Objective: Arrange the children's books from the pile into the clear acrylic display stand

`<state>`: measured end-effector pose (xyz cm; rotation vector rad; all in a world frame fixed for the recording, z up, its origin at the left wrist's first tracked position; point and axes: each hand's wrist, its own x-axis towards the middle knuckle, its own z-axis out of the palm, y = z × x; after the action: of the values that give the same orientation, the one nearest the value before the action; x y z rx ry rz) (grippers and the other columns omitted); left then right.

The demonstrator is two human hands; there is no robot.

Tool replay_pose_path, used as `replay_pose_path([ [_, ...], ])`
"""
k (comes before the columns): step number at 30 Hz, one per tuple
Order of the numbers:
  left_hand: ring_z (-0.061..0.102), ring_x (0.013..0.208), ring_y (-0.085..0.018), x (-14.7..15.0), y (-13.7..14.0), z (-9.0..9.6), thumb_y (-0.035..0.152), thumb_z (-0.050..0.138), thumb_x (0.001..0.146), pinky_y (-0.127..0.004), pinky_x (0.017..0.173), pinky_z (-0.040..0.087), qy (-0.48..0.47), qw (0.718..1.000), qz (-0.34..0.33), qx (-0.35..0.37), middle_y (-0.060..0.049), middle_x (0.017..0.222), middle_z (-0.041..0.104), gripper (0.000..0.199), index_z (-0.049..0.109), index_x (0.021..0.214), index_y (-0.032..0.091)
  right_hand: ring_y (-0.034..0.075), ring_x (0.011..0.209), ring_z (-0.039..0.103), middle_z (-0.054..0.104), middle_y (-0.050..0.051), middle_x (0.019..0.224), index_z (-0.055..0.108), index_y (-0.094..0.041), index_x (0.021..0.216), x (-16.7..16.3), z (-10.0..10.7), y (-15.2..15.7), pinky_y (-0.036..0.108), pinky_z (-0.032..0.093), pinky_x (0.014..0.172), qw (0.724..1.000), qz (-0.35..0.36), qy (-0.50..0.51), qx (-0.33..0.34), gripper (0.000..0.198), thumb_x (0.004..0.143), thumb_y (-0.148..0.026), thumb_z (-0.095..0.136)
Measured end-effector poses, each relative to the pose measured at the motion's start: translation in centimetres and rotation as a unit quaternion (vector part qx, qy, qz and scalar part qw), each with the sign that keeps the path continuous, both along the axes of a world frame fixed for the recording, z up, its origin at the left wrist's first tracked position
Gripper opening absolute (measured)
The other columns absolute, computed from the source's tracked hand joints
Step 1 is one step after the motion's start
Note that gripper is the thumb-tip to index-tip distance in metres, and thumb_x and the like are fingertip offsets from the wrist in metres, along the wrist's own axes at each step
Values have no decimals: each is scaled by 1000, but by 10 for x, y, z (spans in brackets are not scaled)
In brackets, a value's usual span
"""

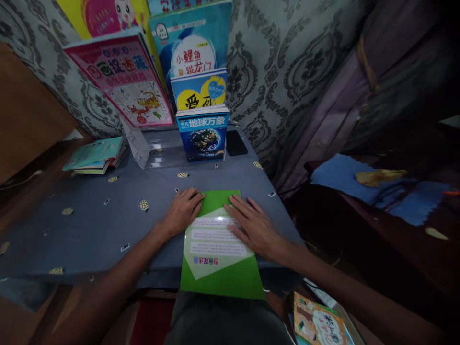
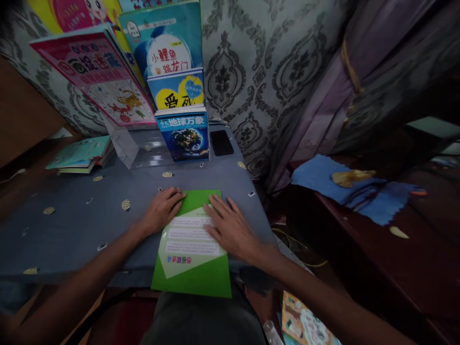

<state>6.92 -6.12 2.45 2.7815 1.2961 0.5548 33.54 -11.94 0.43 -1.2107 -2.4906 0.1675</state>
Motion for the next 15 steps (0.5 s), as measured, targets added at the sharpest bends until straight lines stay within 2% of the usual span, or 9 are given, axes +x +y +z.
replay_pose_path([
  [2,61,104,-25,-2,-5,-1,24,42,102,-43,94,50,-9,1000,-4,2,-10,114,63,30,64,122,21,31,153,28,38,16,162,36,-21,158,13,4,-20,62,29,121,997,75,-3,-2,64,102,-49,49],
  [4,62,105,-25,-2,-7,-1,24,43,102,-44,94,51,-14,1000,-5,1,-10,114,63,29,64,122,21,32,155,22,31,17,165,26,-23,161,27,12,-38,64,27,121,989,145,-7,-15,84,94,-61,58],
  [7,62,105,-25,-2,-6,0,23,42,102,-44,93,51,-9,1000,-7,2,-11,114,64,30,63,123,20,31,155,21,27,17,167,17,-23,163,42,23,-58,60,25,123,981,186,-19,-47,104,84,-63,70],
  [9,63,104,-26,-2,-5,0,23,42,102,-44,93,51,-3,1000,-4,3,-11,113,64,30,63,123,19,31,155,23,28,16,166,19,-23,163,45,26,-66,58,26,124,981,182,-28,-60,102,83,-50,77],
  [12,63,104,-26,-1,-6,0,22,43,102,-44,92,52,1,1000,3,2,-11,112,64,30,64,123,19,29,153,28,36,13,164,30,-27,161,43,17,-68,56,30,123,986,154,-39,-54,85,86,-21,71],
  [15,64,103,-25,-1,-6,0,21,44,101,-44,92,52,-7,1000,5,8,-11,113,65,29,64,122,19,28,150,36,45,11,159,43,-30,154,40,0,-64,57,33,121,990,139,-35,-16,72,87,-9,60],
])
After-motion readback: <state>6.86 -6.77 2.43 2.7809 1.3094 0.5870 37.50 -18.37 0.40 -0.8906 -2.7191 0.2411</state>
